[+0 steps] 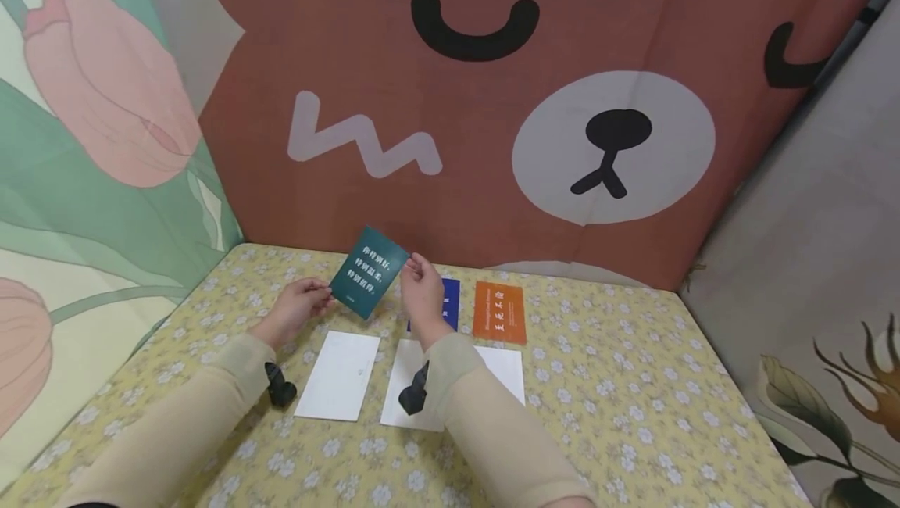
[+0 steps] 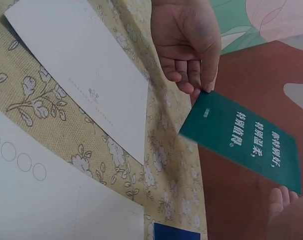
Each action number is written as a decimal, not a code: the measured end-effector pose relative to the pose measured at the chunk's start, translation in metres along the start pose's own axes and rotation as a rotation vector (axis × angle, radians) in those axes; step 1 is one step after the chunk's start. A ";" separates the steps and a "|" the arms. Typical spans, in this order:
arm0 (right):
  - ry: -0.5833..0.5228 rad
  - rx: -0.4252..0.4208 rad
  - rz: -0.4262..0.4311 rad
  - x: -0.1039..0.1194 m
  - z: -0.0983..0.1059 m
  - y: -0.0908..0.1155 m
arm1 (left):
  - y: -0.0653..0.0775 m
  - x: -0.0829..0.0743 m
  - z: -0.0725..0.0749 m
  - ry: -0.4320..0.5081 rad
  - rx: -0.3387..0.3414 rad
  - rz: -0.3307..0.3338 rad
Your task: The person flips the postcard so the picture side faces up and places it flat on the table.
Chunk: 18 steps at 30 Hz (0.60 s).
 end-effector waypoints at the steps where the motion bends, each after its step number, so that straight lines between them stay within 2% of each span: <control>1: -0.023 0.018 -0.009 -0.001 -0.001 0.000 | 0.001 0.000 0.001 -0.005 -0.001 0.003; 5: -0.079 0.080 -0.069 -0.006 -0.003 -0.002 | 0.004 -0.002 0.000 -0.049 0.026 -0.002; 9: -0.047 0.168 -0.128 -0.013 -0.006 -0.004 | 0.003 -0.002 -0.001 -0.089 0.057 -0.003; 13: 0.000 0.282 -0.177 -0.022 -0.012 -0.005 | 0.002 0.000 -0.001 -0.099 0.067 0.035; 18: 0.043 0.365 -0.216 -0.027 -0.019 -0.007 | 0.001 0.005 -0.001 -0.146 0.078 0.098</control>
Point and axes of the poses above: each hand's wrist, its own y-axis away from the middle knuckle, its own z-axis out of the back of the hand, x = y × z, the point moved 2 cm from there along -y, towards the middle knuckle, and after that the axes turned 11 degrees about y, right-handed, at the moved point
